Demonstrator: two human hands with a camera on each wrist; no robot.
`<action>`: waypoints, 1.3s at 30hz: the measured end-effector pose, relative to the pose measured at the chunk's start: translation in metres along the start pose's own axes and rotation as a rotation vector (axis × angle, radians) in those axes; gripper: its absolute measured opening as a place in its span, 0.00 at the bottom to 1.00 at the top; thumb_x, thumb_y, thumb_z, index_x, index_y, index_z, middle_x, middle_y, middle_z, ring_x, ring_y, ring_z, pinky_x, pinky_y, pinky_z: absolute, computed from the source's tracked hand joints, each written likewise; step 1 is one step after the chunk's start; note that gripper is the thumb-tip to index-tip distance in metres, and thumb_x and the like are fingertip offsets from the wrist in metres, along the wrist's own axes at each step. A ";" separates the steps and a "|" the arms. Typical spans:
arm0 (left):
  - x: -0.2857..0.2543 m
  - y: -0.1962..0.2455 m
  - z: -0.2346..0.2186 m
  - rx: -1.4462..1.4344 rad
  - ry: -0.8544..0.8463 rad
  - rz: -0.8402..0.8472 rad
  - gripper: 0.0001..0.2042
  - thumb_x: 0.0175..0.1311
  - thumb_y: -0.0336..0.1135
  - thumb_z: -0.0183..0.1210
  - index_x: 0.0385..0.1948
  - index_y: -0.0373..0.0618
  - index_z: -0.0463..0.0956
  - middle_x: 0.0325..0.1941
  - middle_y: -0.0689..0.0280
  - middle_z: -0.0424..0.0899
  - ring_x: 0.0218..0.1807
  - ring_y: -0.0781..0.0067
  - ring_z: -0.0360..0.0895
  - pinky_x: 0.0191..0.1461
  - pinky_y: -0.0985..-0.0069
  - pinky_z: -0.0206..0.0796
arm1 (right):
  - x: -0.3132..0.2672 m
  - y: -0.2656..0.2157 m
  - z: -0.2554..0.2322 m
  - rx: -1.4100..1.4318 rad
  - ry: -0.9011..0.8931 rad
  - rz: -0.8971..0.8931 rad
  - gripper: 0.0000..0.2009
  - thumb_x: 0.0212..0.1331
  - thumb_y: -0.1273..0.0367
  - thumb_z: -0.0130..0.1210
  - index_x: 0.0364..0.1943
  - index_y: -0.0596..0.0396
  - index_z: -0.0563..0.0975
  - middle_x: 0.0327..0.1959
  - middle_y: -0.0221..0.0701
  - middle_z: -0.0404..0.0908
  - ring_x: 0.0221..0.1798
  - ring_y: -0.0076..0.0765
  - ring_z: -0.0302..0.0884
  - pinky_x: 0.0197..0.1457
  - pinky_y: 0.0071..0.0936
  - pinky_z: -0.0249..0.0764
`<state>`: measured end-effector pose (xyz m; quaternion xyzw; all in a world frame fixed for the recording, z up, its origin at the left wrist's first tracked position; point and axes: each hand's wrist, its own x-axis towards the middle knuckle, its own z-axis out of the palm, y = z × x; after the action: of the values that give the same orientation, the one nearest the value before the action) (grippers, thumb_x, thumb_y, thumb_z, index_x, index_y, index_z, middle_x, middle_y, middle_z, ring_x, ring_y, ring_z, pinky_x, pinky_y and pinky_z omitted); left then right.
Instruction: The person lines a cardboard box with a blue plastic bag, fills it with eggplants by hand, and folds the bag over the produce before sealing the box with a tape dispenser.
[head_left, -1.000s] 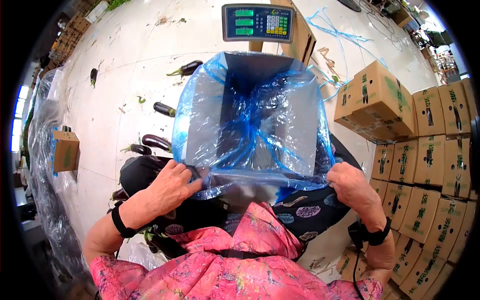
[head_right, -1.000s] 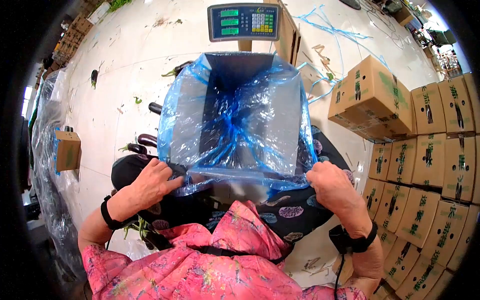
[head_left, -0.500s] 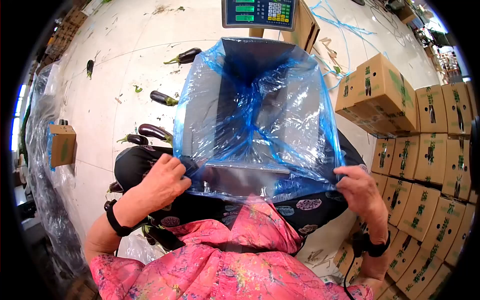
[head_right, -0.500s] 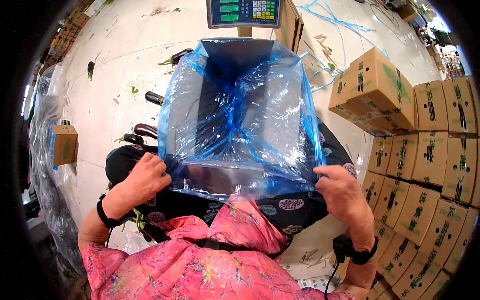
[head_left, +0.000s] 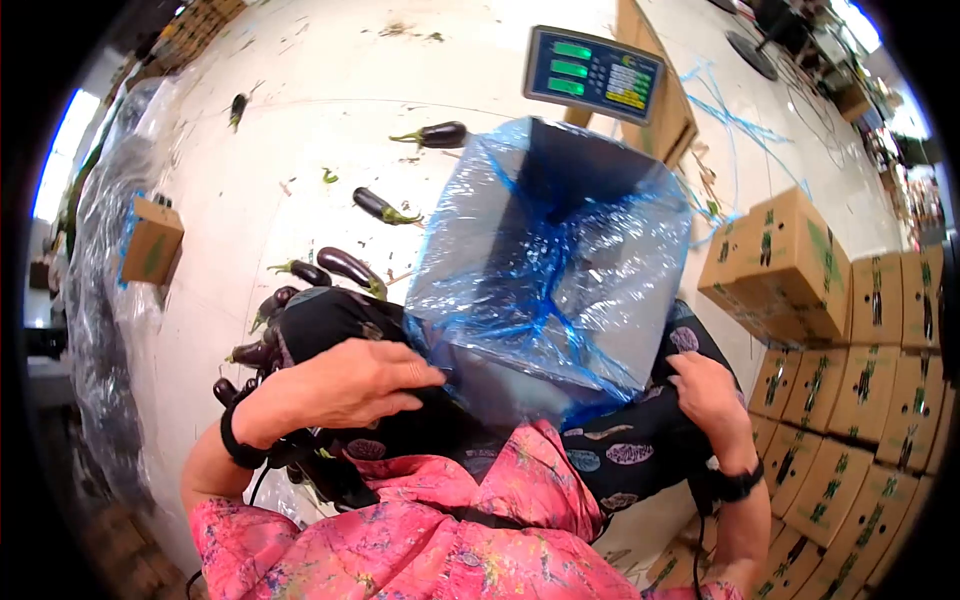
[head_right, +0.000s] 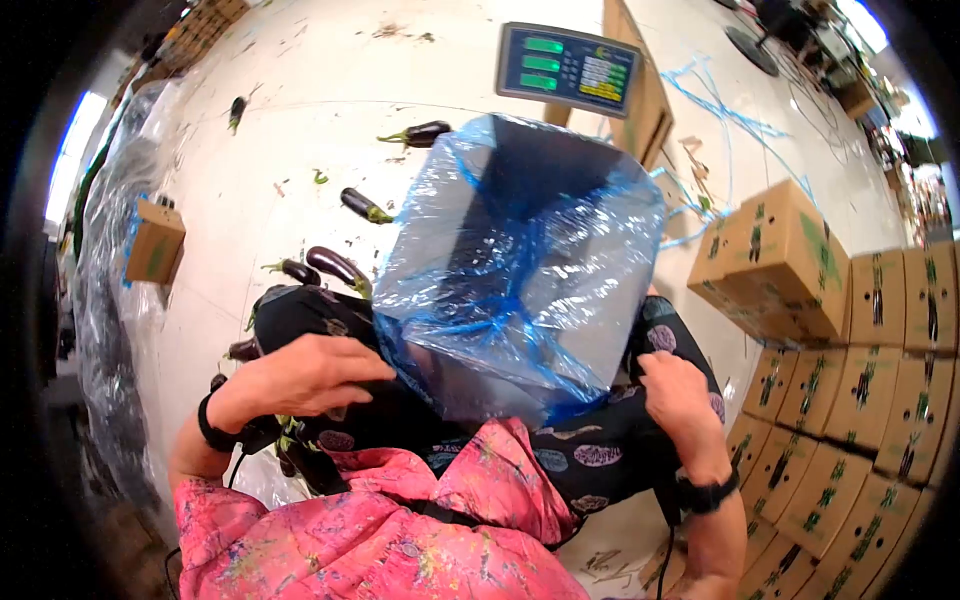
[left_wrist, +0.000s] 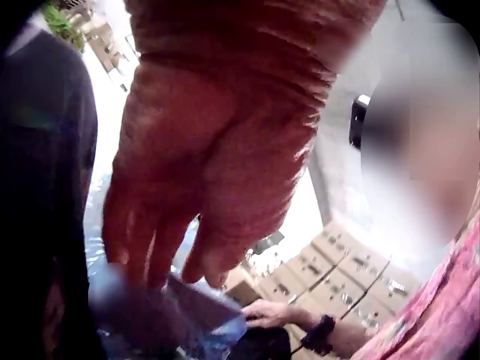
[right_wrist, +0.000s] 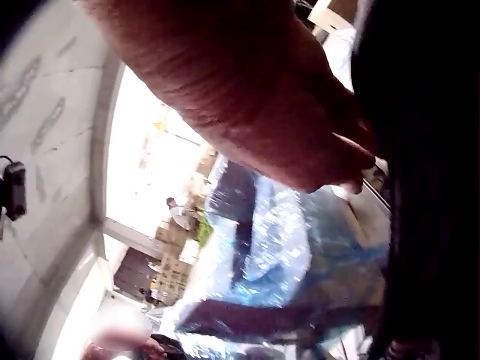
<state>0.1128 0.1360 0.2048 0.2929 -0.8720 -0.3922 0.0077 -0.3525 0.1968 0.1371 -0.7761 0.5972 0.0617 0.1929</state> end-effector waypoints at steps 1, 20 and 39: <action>-0.005 0.008 -0.011 -0.074 0.140 0.034 0.14 0.62 0.32 0.61 0.49 0.42 0.78 0.44 0.57 0.82 0.45 0.55 0.81 0.47 0.66 0.73 | 0.000 -0.005 -0.020 0.067 0.063 0.031 0.15 0.54 0.73 0.58 0.47 0.56 0.79 0.44 0.39 0.80 0.44 0.50 0.79 0.46 0.38 0.75; 0.050 -0.173 0.024 -0.734 0.417 -0.181 0.29 0.63 0.46 0.62 0.64 0.45 0.70 0.65 0.55 0.74 0.63 0.59 0.74 0.63 0.65 0.67 | 0.187 0.011 0.056 0.100 0.292 0.463 0.61 0.40 0.48 0.71 0.72 0.71 0.45 0.72 0.64 0.50 0.74 0.65 0.52 0.76 0.45 0.53; -0.112 -0.147 0.131 -1.167 0.961 -0.692 0.18 0.68 0.35 0.57 0.57 0.38 0.74 0.47 0.64 0.85 0.45 0.78 0.81 0.48 0.80 0.72 | 0.156 0.003 0.022 0.367 -0.183 0.387 0.30 0.57 0.60 0.65 0.59 0.65 0.71 0.55 0.43 0.79 0.57 0.41 0.75 0.61 0.34 0.68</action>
<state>0.2478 0.2069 0.0373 0.6291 -0.2910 -0.5938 0.4086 -0.3087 0.0639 0.0652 -0.5909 0.7157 0.0579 0.3678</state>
